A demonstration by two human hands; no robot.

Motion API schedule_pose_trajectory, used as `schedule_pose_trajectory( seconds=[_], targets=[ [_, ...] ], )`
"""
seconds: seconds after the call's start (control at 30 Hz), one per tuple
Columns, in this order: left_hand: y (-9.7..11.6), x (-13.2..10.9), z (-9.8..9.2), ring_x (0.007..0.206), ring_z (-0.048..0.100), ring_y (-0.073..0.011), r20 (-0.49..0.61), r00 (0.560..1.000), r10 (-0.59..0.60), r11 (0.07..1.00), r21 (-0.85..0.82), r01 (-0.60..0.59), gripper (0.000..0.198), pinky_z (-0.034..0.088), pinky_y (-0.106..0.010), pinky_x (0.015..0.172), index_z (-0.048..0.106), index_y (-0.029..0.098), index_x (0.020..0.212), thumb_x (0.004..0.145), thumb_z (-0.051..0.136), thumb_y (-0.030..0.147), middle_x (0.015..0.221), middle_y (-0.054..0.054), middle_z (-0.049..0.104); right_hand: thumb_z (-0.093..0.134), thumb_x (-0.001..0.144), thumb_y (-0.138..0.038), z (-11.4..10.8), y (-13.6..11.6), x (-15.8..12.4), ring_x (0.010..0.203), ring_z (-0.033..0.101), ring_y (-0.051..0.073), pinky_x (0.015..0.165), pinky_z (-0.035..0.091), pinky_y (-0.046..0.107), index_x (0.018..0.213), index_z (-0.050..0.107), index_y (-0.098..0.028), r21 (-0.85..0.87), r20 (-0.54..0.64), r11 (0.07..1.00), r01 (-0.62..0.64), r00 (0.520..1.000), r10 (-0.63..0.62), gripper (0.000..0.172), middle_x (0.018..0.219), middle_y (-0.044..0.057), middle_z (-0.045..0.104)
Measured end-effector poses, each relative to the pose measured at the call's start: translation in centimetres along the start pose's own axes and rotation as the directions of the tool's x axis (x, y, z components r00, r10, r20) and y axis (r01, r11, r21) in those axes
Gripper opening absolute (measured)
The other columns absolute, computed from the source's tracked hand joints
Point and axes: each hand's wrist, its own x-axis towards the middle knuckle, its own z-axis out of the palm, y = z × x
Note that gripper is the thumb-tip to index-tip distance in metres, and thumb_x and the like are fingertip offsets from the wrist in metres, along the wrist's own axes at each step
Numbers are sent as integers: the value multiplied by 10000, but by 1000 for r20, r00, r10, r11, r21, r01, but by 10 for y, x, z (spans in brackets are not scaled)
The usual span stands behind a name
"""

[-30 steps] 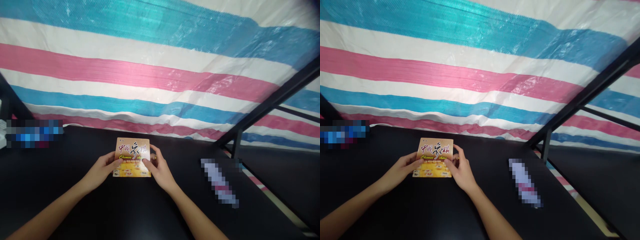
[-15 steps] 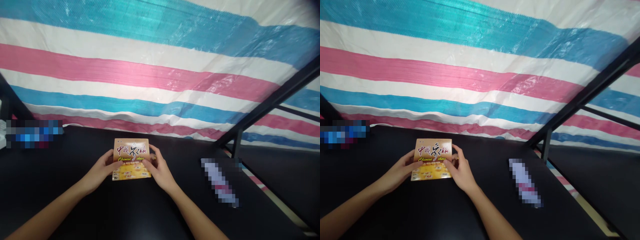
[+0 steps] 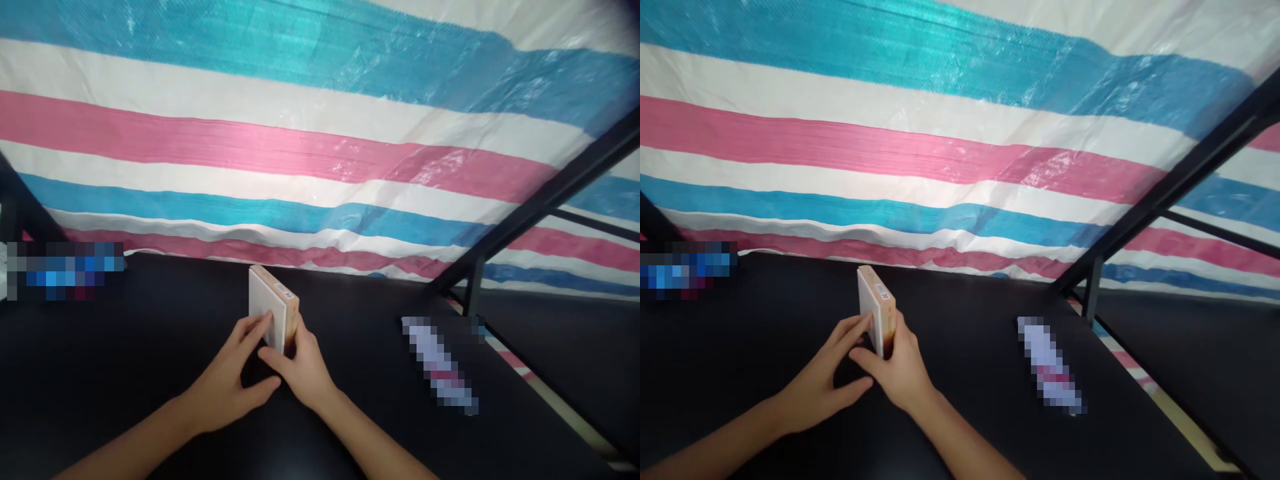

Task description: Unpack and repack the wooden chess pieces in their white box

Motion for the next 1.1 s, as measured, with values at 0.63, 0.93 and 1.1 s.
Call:
schedule_pose_trajectory(
  seconds=[0.63, 0.93, 1.1],
  targets=[
    [2, 18, -36, 863, 676, -252, 180, 907, -380, 757, -504, 417, 431, 517, -374, 815, 676, 179, 1079, 753, 690, 461, 937, -66, 733, 659, 730, -392, -22, 5, 12, 934, 652, 289, 762, 520, 385, 1197, 573, -181, 590, 43, 779, -210, 972, 229, 520, 1044, 94, 694],
    [-5, 20, -42, 798, 654, -220, 100, 917, -385, 821, -416, 390, 392, 517, -323, 742, 688, 164, 1007, 769, 668, 475, 833, -47, 714, 588, 832, -495, -29, 16, 22, 945, 641, 217, 894, 468, 373, 1079, 630, -213, 339, 82, 926, -164, 986, 145, 377, 1055, 54, 691],
    [-4, 20, -42, 811, 663, -231, 112, 914, -390, 822, -406, 400, 418, 521, -318, 726, 672, 163, 1046, 774, 658, 481, 847, -52, 718, 587, 816, -538, -31, 16, 22, 878, 644, 218, 789, 495, 346, 1005, 631, -188, 284, 55, 951, -123, 992, 112, 399, 975, 54, 704]
  ],
)
